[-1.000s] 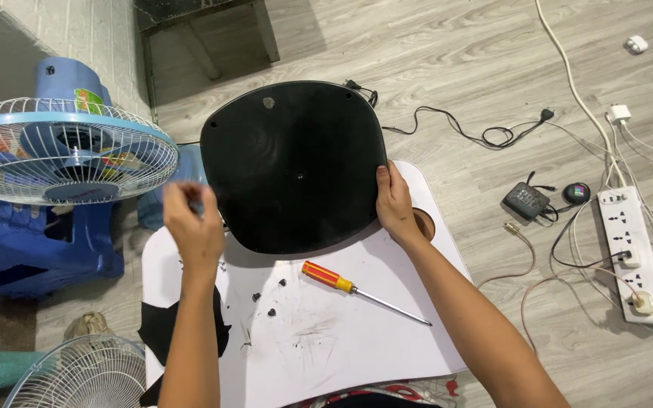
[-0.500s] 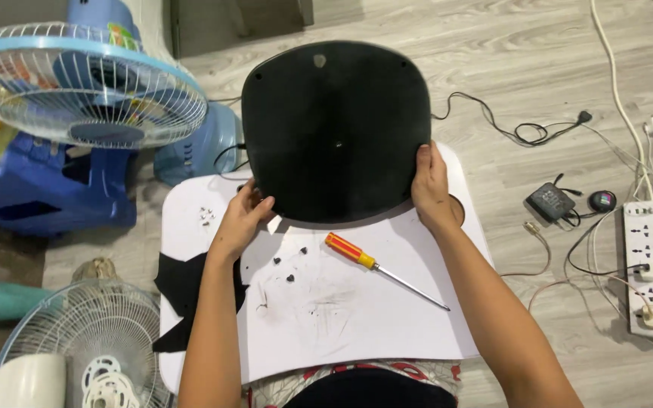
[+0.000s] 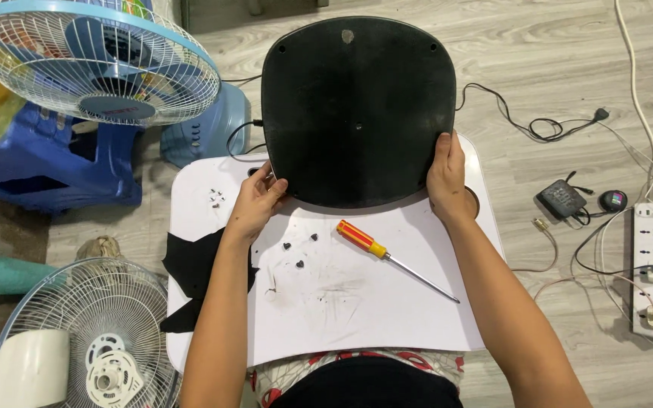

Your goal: The person uses a screwdriver to remove screws from the back of a black electronic device. They separate the casing to reveal the internal components and wires, then reassemble the device by aligning the parts and securing them with screws.

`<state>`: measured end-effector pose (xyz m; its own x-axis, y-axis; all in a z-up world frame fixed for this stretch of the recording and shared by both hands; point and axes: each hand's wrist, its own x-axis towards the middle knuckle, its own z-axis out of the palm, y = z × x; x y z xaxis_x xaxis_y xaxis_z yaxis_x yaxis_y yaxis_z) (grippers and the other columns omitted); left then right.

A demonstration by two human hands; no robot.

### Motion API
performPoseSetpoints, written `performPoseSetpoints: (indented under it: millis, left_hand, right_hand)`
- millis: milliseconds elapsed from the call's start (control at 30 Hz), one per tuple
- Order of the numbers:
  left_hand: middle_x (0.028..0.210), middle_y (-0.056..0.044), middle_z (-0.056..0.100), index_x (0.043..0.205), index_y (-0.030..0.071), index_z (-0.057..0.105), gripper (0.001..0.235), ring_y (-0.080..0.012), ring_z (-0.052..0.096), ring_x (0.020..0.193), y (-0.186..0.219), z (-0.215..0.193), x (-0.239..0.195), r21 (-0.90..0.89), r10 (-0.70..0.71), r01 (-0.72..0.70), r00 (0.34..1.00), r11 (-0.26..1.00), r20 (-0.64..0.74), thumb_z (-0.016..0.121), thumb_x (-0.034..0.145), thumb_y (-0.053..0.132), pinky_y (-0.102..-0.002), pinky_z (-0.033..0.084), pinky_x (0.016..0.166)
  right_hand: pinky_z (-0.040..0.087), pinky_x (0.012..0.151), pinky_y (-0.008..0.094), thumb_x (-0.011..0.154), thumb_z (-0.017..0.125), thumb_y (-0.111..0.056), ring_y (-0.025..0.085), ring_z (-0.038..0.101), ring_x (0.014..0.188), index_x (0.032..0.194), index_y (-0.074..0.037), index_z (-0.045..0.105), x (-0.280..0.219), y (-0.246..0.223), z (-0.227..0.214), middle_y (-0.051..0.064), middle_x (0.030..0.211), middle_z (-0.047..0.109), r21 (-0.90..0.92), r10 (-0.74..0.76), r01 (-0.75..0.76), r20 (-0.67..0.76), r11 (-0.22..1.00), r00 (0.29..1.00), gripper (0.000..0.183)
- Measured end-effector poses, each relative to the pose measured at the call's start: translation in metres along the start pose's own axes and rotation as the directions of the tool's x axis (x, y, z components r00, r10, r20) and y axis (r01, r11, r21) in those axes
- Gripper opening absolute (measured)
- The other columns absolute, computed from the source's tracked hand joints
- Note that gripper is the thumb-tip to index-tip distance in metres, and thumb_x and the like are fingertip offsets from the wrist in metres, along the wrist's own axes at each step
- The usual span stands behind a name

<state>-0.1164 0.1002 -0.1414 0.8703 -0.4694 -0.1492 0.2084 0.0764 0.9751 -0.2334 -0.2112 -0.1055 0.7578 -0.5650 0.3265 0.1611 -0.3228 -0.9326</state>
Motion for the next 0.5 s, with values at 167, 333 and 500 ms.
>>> performPoseSetpoints:
  millis: [167,333,500]
  left_hand:
    - [0.109,-0.007,0.068,0.146,0.008,0.051,0.050,-0.0192,0.070,0.093,-0.006,0.001,0.002,-0.075,0.038,-0.037,0.999,0.997,0.009,0.067,0.098,0.010,-0.034,0.064,0.074]
    - [0.112,-0.009,0.062,0.155,0.007,0.031,0.086,-0.0182,0.070,0.096,0.013,0.022,-0.015,-0.020,0.051,-0.050,0.998,0.999,0.028,0.078,0.083,-0.001,-0.031,0.065,0.077]
    - [0.140,-0.019,0.051,0.159,-0.002,0.016,0.112,-0.0251,0.062,0.117,-0.007,0.024,-0.008,0.126,0.139,-0.131,0.988,0.983,-0.061,0.088,0.074,0.003,-0.030,0.060,0.096]
  right_hand:
    - [0.047,0.080,0.030,0.115,0.034,-0.037,0.011,0.053,0.090,0.114,-0.013,0.058,-0.004,-0.022,0.002,-0.002,0.093,0.057,0.004,0.018,-0.018,0.026,1.000,1.000,0.034]
    - [0.048,0.082,0.029,0.115,0.034,-0.040,0.010,0.055,0.092,0.116,-0.015,0.058,-0.004,-0.021,-0.003,-0.003,0.096,0.058,0.037,0.054,-0.056,0.057,0.998,0.997,0.035]
    - [0.050,0.097,0.044,0.108,0.060,-0.033,0.020,0.057,0.116,0.145,-0.015,0.048,0.000,0.026,-0.011,0.008,0.127,0.062,0.136,0.058,-0.076,0.136,0.988,0.989,0.043]
